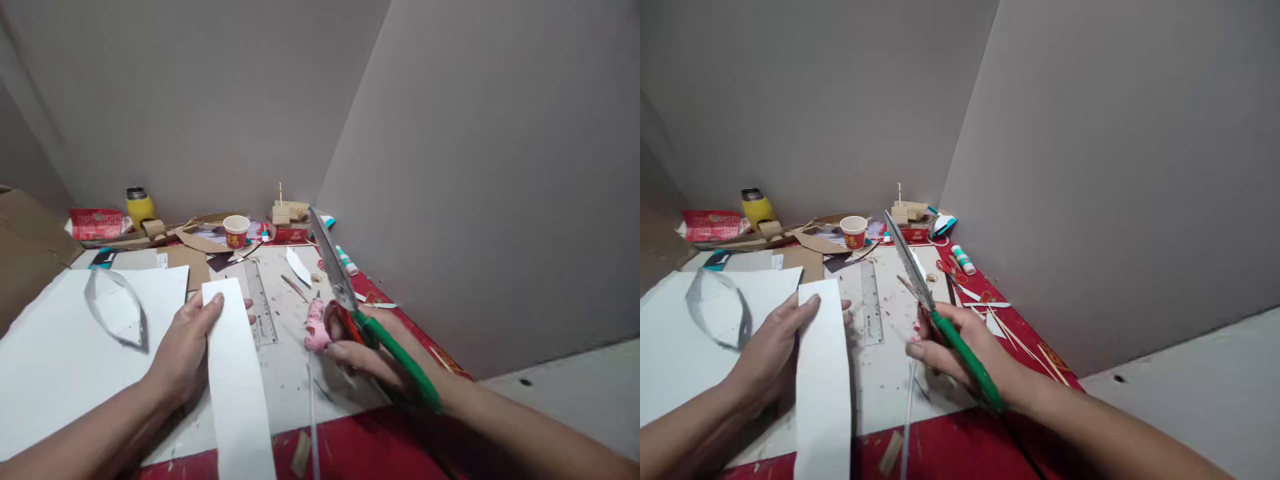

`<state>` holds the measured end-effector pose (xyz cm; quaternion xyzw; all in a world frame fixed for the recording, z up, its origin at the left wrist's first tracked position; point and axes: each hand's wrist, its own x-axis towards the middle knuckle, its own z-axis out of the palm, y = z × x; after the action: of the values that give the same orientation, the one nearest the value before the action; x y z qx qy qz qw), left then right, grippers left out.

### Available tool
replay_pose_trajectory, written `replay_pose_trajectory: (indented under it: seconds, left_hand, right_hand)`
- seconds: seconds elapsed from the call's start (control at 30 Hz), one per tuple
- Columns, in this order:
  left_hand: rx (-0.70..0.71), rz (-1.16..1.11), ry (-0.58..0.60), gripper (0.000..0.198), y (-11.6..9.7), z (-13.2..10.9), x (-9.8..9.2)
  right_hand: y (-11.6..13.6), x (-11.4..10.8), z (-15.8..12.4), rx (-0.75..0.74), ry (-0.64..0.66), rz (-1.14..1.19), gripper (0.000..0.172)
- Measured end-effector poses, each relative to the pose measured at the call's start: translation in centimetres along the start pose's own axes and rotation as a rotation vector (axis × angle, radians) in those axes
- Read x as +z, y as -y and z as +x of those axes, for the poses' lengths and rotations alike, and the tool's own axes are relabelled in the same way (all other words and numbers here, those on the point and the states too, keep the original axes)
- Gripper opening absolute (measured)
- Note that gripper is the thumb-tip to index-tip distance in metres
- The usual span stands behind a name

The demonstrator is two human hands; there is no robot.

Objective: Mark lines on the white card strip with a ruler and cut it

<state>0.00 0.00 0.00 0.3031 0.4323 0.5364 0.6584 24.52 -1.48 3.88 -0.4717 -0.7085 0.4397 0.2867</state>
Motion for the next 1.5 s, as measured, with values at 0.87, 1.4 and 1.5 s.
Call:
replay_pose_trajectory:
  seconds: [0.87,1.4,1.5]
  left_hand:
    - [-0.015,0.122,0.363,0.029,1.9,-1.3,-0.7]
    - [0.142,0.242,-0.162,0.018,1.4,0.5,-2.1]
    - [0.131,0.268,-0.119,0.015,1.6,0.5,-2.3]
  right_hand:
    - [-0.4,5.1,-0.8,0.028,-0.112,0.091,0.024]
    - [-2.7,-2.9,6.8,0.031,-0.183,-0.771,0.022]
    - [-3.6,-3.9,7.2,0.074,-0.206,-0.929,0.023]
